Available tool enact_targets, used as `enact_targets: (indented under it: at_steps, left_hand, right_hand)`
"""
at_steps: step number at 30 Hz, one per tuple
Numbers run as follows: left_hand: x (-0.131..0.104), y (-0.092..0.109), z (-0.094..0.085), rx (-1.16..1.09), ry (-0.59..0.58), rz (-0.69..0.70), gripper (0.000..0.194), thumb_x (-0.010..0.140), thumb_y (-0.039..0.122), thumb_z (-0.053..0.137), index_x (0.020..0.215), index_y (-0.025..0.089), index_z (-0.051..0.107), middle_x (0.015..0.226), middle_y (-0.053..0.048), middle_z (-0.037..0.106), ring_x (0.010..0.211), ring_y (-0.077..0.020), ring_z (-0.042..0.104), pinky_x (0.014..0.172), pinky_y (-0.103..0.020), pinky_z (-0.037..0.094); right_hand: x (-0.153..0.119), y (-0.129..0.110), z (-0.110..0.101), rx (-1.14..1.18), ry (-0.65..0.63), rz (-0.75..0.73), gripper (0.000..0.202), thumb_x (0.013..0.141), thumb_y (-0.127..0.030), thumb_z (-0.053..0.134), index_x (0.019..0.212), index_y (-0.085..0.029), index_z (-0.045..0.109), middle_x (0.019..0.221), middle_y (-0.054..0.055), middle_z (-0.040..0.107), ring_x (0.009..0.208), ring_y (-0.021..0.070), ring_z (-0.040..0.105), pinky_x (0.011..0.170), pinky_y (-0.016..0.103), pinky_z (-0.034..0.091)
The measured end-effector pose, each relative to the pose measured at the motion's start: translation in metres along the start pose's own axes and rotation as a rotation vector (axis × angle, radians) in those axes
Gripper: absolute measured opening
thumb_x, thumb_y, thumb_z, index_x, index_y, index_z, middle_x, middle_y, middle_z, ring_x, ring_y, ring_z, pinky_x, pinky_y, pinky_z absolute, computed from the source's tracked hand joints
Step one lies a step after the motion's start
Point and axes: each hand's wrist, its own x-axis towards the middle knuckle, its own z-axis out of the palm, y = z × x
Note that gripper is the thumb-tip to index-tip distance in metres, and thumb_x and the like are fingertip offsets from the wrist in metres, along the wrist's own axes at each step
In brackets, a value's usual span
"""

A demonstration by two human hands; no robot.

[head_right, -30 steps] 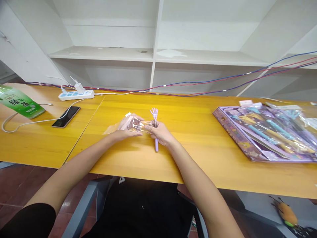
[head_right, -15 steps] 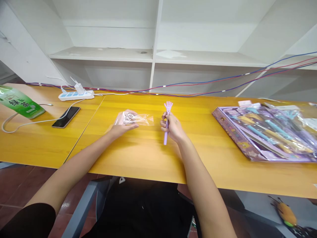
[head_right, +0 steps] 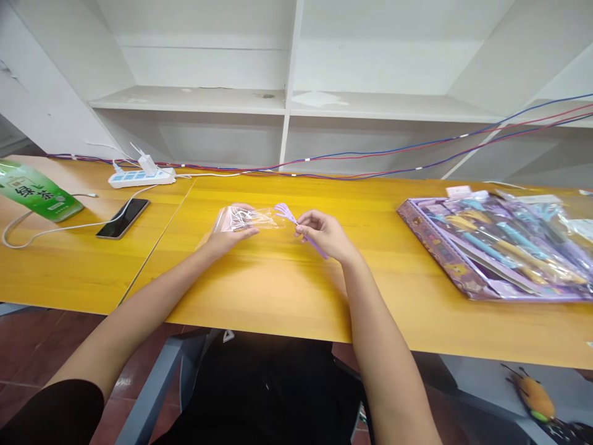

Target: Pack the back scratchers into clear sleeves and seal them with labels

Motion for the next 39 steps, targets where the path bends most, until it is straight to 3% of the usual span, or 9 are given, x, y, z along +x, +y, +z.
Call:
enact_targets:
  at_steps: [10, 20, 27, 32, 39]
  left_hand:
    - [-0.001, -0.009, 0.0, -0.041, -0.028, -0.013, 0.062, 0.073, 0.044, 0.093, 0.123, 0.021, 0.064, 0.121, -0.01, 0.072, 0.105, -0.0228, 0.075, 0.099, -0.04, 0.061]
    - [-0.001, -0.008, 0.001, -0.032, 0.007, -0.003, 0.057, 0.073, 0.043, 0.092, 0.119, 0.022, 0.064, 0.116, -0.008, 0.075, 0.105, -0.0239, 0.075, 0.097, -0.04, 0.061]
    - [-0.003, -0.006, 0.002, -0.114, -0.042, -0.029, 0.062, 0.073, 0.042, 0.092, 0.122, 0.021, 0.061, 0.12, -0.009, 0.074, 0.101, -0.0224, 0.076, 0.096, -0.039, 0.062]
    - [-0.004, -0.006, 0.003, -0.115, -0.073, -0.065, 0.06, 0.074, 0.041, 0.092, 0.123, 0.024, 0.061, 0.119, -0.007, 0.074, 0.101, -0.0219, 0.076, 0.096, -0.04, 0.062]
    - [-0.005, -0.005, 0.006, -0.153, -0.103, -0.08, 0.061, 0.074, 0.039, 0.093, 0.121, 0.02, 0.059, 0.118, -0.008, 0.073, 0.099, -0.0221, 0.077, 0.095, -0.039, 0.062]
  right_hand:
    - [-0.002, -0.004, -0.002, -0.056, 0.012, -0.033, 0.045, 0.072, -0.058, 0.091, 0.087, -0.019, 0.076, 0.085, 0.008, 0.076, 0.076, 0.0183, 0.067, 0.07, 0.034, 0.057]
    - [-0.004, -0.009, -0.007, 0.017, 0.081, -0.125, 0.038, 0.075, -0.053, 0.091, 0.087, -0.021, 0.076, 0.082, 0.006, 0.074, 0.072, 0.0171, 0.064, 0.07, 0.034, 0.055]
    - [-0.003, -0.004, -0.01, -0.131, 0.032, -0.054, 0.045, 0.072, -0.06, 0.091, 0.087, -0.02, 0.079, 0.084, 0.007, 0.075, 0.076, 0.0192, 0.065, 0.073, 0.036, 0.054]
    - [-0.002, -0.001, -0.012, -0.142, 0.06, -0.06, 0.046, 0.071, -0.062, 0.091, 0.088, -0.021, 0.079, 0.085, 0.007, 0.076, 0.078, 0.021, 0.065, 0.074, 0.037, 0.055]
    - [-0.003, -0.001, -0.011, -0.166, 0.023, -0.053, 0.046, 0.073, -0.061, 0.089, 0.089, -0.02, 0.08, 0.085, 0.007, 0.076, 0.079, 0.0202, 0.065, 0.076, 0.036, 0.053]
